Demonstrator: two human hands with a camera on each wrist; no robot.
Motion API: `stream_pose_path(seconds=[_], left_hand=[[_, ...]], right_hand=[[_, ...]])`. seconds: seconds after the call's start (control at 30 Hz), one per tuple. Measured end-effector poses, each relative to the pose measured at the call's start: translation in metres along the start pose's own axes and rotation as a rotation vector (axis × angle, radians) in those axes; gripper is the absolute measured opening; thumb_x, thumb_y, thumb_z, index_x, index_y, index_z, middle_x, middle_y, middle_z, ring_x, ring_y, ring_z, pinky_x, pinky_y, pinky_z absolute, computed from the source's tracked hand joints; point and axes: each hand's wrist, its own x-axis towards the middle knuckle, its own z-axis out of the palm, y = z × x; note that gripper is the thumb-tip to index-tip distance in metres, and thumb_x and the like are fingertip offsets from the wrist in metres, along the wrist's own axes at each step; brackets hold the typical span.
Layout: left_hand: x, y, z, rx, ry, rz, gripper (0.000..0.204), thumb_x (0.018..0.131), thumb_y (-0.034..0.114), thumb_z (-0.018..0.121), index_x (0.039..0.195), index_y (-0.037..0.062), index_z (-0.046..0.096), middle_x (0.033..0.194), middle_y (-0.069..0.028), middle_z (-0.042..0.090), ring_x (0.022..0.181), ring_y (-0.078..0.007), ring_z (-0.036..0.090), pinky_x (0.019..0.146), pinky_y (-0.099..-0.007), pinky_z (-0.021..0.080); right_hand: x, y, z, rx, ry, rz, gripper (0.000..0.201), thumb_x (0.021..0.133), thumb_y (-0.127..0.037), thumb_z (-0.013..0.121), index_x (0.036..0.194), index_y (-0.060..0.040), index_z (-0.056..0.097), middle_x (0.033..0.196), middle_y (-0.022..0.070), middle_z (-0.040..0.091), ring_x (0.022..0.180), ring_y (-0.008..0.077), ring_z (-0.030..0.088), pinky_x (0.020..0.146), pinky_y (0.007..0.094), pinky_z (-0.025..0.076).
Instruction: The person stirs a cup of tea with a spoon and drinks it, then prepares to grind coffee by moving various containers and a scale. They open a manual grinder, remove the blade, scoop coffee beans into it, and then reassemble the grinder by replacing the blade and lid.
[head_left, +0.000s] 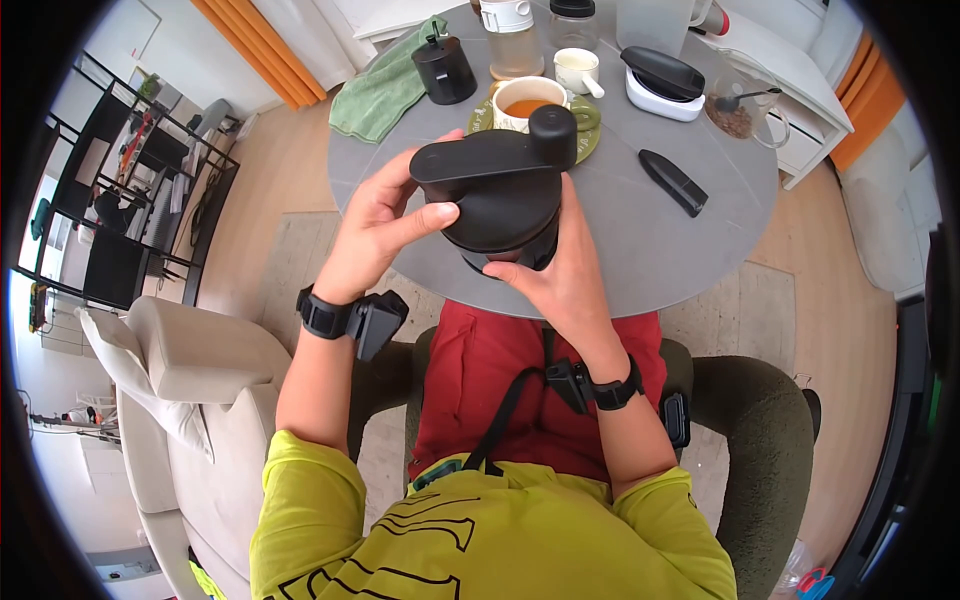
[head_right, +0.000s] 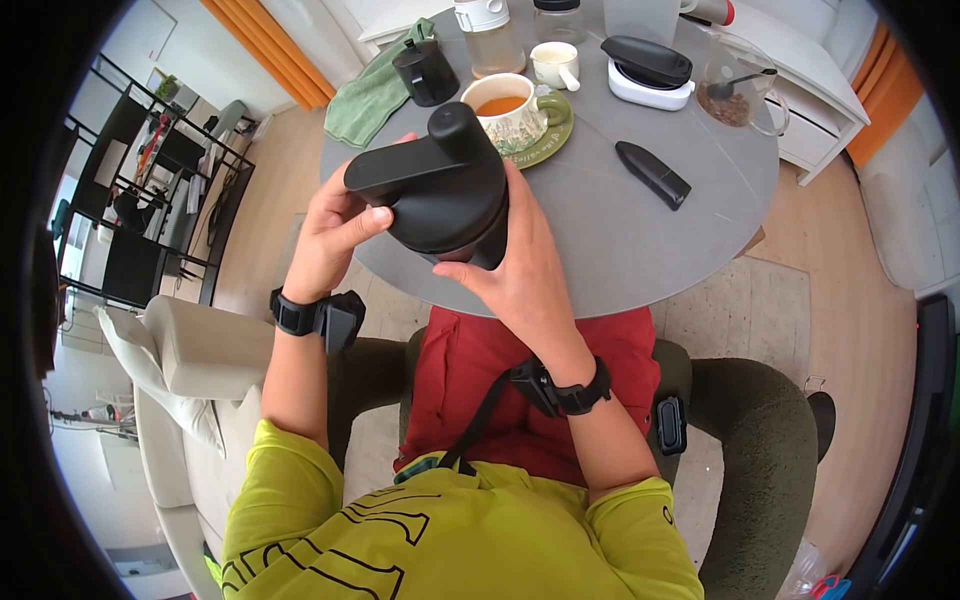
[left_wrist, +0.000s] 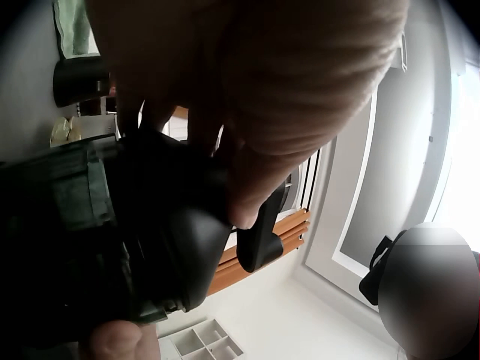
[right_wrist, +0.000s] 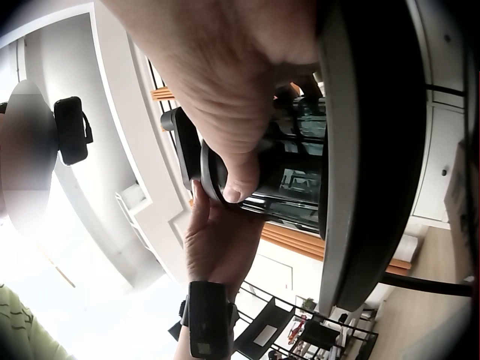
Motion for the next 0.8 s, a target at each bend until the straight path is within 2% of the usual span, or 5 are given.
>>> stream_pose_path(seconds=[0.03, 0.23, 0.33, 0.77, 0.8], left_hand=[[-0.002, 0.002, 0.003, 0.027, 0.041, 0.001, 0.051, 0.084, 0.011, 0.071, 0.132, 0.0024, 0.053, 0.129, -0.0063, 0.056, 0.122, -0.0176, 0.05, 0.106, -0.0346, 0.036], [-0.006, 0.022, 0.023, -0.058, 0.256, 0.029, 0.043, 0.086, 0.011, 0.071, 0.126, 0.0028, 0.058, 0.117, -0.0047, 0.063, 0.113, -0.0158, 0.055, 0.098, -0.0328, 0.043], [-0.009, 0.031, 0.03, 0.108, 0.384, 0.078, 0.04, 0.085, 0.01, 0.071, 0.122, 0.0008, 0.06, 0.114, -0.0065, 0.064, 0.11, -0.0151, 0.056, 0.092, -0.0293, 0.047], [-0.014, 0.012, 0.039, 0.144, 0.383, 0.03, 0.037, 0.084, 0.011, 0.072, 0.118, -0.0007, 0.062, 0.108, -0.0045, 0.064, 0.104, -0.0129, 0.055, 0.094, -0.028, 0.042], [-0.014, 0.013, 0.039, 0.144, 0.382, 0.03, 0.037, 0.084, 0.011, 0.072, 0.118, -0.0007, 0.062, 0.108, -0.0045, 0.064, 0.104, -0.0129, 0.055, 0.094, -0.028, 0.042]], right_hand=[[0.0, 0.0, 0.0, 0.019, -0.007, -0.004, 0.109, 0.063, -0.028, 0.088, 0.146, 0.0009, 0.024, 0.138, 0.024, 0.043, 0.125, 0.0397, 0.046, 0.102, 0.0435, 0.04], [0.001, -0.003, -0.001, 0.001, -0.021, 0.035, 0.109, 0.064, -0.031, 0.087, 0.146, 0.0006, 0.023, 0.139, 0.024, 0.042, 0.125, 0.0393, 0.046, 0.103, 0.0431, 0.04], [0.0, -0.001, -0.001, -0.013, -0.02, 0.029, 0.11, 0.065, -0.032, 0.087, 0.147, 0.0006, 0.022, 0.139, 0.0242, 0.042, 0.125, 0.0391, 0.046, 0.103, 0.0431, 0.039], [0.0, -0.001, -0.001, -0.015, -0.016, 0.029, 0.109, 0.065, -0.03, 0.087, 0.147, 0.0008, 0.022, 0.139, 0.0244, 0.042, 0.126, 0.039, 0.045, 0.103, 0.0431, 0.039], [0.0, -0.001, -0.001, -0.021, -0.007, 0.023, 0.108, 0.063, -0.025, 0.088, 0.147, -0.0007, 0.023, 0.138, 0.0222, 0.044, 0.126, 0.0362, 0.047, 0.103, 0.042, 0.04]])
